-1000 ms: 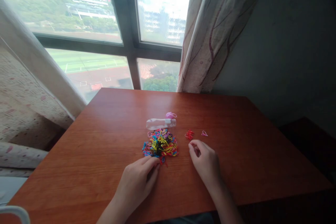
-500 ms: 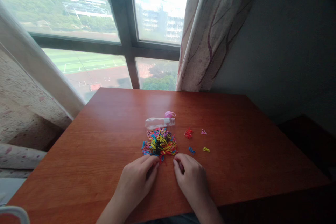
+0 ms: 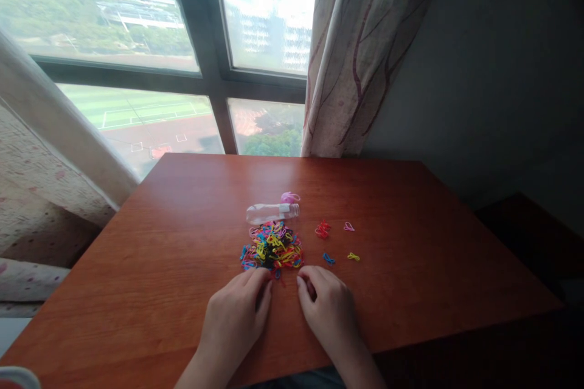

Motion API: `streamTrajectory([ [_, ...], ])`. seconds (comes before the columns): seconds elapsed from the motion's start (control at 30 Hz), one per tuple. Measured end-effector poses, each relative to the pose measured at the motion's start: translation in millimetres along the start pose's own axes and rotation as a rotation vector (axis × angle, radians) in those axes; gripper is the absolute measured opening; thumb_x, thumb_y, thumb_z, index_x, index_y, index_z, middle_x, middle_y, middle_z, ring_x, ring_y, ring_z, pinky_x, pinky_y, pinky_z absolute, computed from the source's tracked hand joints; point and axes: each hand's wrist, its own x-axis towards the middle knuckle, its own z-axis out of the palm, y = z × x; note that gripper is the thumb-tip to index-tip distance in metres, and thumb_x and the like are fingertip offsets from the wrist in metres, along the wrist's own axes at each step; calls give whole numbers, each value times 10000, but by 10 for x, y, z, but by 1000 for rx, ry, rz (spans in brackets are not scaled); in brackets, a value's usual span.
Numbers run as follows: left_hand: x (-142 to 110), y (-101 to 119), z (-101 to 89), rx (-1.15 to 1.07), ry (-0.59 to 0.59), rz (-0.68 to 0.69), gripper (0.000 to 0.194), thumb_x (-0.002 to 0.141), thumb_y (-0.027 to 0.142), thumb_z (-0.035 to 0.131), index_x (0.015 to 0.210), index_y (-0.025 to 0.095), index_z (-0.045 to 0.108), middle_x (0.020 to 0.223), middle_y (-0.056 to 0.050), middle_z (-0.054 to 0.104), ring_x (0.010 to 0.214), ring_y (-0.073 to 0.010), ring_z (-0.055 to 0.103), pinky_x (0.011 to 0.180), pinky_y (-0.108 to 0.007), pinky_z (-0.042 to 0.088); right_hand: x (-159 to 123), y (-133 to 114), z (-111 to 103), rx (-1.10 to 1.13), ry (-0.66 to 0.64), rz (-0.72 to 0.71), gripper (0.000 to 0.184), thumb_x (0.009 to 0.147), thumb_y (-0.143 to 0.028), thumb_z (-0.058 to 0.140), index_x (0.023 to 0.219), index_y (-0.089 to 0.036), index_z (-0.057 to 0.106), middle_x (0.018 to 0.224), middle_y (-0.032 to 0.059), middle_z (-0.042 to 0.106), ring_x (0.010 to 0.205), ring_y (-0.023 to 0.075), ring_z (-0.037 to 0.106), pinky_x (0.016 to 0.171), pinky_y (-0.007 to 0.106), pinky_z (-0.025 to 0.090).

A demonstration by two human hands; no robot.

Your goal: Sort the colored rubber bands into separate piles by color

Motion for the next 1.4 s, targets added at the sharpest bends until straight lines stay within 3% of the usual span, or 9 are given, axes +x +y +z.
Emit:
streamTrajectory([
  [0.23,-72,-58,-22,-92,135,3,152,934,277,474,930,245,622,866,5,745,733,-175,717,624,-253,510,9,-6,-20,17,-18,7,157,886,-130,513,823,-222,625,726,-6,644,657,149,583,630,251,331],
  [0.33,-78,-69,-25,-144,166,-11,131,934,282,492,935,241,616,795,21,722,638,-147,686,590,-238,498,7,-9,-20,24,-22,16,153,887,-134,516,822,-223,623,722,-6,640,661,152,577,632,255,326],
  [0.7,-16,-87,-84,-176,178,-27,152,933,323,511,904,233,630,709,37,682,557,-121,633,548,-220,464,7,-30,-32,7,-32,18,147,885,-133,526,806,-218,616,714,-4,637,665,147,579,635,243,325],
  [0.97,-59,-182,-170,-187,98,-76,187,923,352,512,850,238,641,693,40,697,568,-127,651,545,-213,475,16,-28,-36,14,-37,27,146,880,-130,540,804,-224,622,730,-14,644,678,148,589,639,250,334],
  [1.17,-52,-203,-264,-235,102,-92,170,920,351,529,892,236,650,691,51,694,544,-106,631,526,-189,465,14,-22,-30,25,-35,29,145,883,-133,535,820,-226,628,746,-8,654,690,152,594,654,248,345],
  [1.4,135,-90,-276,-232,154,-8,164,925,344,535,901,221,640,692,45,673,528,-98,602,526,-194,450,14,-23,-34,33,-47,34,148,885,-130,528,828,-226,625,755,-5,655,708,158,598,663,250,348],
])
